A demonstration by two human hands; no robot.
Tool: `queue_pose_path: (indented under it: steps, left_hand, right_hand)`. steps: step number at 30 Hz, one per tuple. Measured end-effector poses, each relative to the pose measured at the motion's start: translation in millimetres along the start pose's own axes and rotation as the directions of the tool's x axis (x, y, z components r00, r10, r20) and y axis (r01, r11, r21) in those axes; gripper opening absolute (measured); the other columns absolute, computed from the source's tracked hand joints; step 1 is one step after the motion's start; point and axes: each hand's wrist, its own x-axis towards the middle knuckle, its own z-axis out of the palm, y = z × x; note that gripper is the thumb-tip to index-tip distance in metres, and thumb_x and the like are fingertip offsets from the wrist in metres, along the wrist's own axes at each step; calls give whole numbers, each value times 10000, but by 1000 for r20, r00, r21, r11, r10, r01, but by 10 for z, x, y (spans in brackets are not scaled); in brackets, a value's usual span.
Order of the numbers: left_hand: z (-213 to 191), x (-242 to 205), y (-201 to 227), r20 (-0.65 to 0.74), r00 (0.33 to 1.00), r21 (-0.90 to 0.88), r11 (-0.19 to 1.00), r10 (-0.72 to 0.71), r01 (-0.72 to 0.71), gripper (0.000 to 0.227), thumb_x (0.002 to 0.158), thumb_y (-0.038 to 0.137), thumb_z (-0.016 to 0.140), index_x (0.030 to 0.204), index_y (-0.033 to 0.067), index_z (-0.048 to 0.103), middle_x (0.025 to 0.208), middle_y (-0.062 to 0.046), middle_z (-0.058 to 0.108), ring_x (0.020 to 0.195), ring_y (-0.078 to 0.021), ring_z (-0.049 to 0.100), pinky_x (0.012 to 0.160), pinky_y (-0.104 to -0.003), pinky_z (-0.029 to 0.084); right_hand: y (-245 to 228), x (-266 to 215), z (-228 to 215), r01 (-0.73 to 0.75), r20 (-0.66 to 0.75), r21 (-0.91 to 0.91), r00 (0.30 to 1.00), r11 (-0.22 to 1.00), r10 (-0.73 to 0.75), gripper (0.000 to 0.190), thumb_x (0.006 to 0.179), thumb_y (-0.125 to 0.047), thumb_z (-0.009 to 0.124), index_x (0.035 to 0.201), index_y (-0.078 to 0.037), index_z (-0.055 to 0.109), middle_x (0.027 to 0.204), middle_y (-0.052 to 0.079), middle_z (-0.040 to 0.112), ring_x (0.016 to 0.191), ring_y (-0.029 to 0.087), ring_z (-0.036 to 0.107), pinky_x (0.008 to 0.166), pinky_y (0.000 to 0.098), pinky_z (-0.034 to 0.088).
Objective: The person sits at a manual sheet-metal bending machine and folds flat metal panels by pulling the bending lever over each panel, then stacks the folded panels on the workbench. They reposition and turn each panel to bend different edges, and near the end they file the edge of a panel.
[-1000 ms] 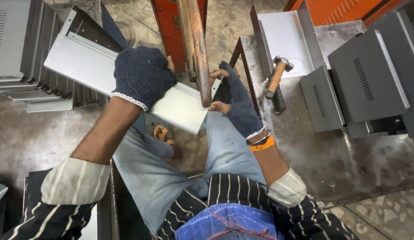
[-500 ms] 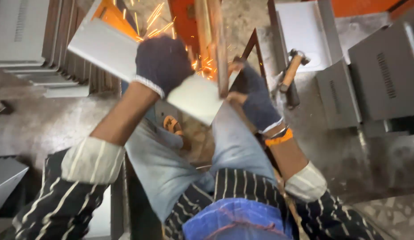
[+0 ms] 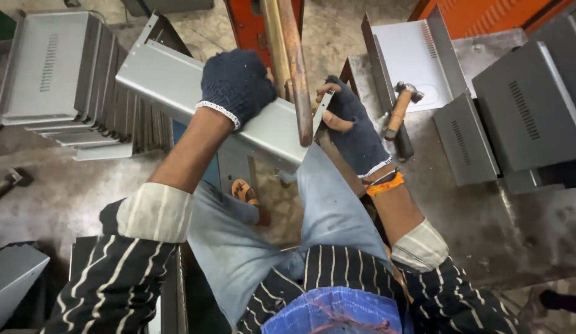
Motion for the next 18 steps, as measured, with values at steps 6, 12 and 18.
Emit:
queue_pose_path:
  steps: [6, 12, 18]
  left_hand:
    - [-8, 31, 63, 85, 996, -4, 1000, -23, 23, 222, 782, 312, 724, 771, 97, 780, 800, -198, 725, 762, -384, 717, 711, -490, 568]
    - [-207, -89, 135, 156, 987, -39, 999, -26, 32, 190, 708, 309, 733, 726, 128, 790, 792, -194, 722, 758, -396, 708, 735, -496, 561]
    - [-265, -251, 127, 75, 994, -77, 994, -77, 83, 248, 814, 327, 700, 759, 101, 783, 786, -198, 715, 739, -387, 707, 738, -493, 562]
  right_hand:
    - [20, 0, -38, -98, -116, 143, 986, 985, 116, 518, 905, -10, 698, 1387, -121, 541, 1236, -25, 554, 1164, 82, 535, 1020, 230, 441]
    - [211, -148, -113, -9, 73, -5, 997, 1000, 10, 408, 942, -2, 739, 1294, -71, 545, 1168, -5, 549, 1095, 121, 557, 898, 281, 475]
    - [-31, -172, 84, 16, 39, -113, 999, 993, -12, 456, 968, -55, 729, 1381, -28, 539, 1252, 46, 596, 1143, 145, 599, 969, 295, 485]
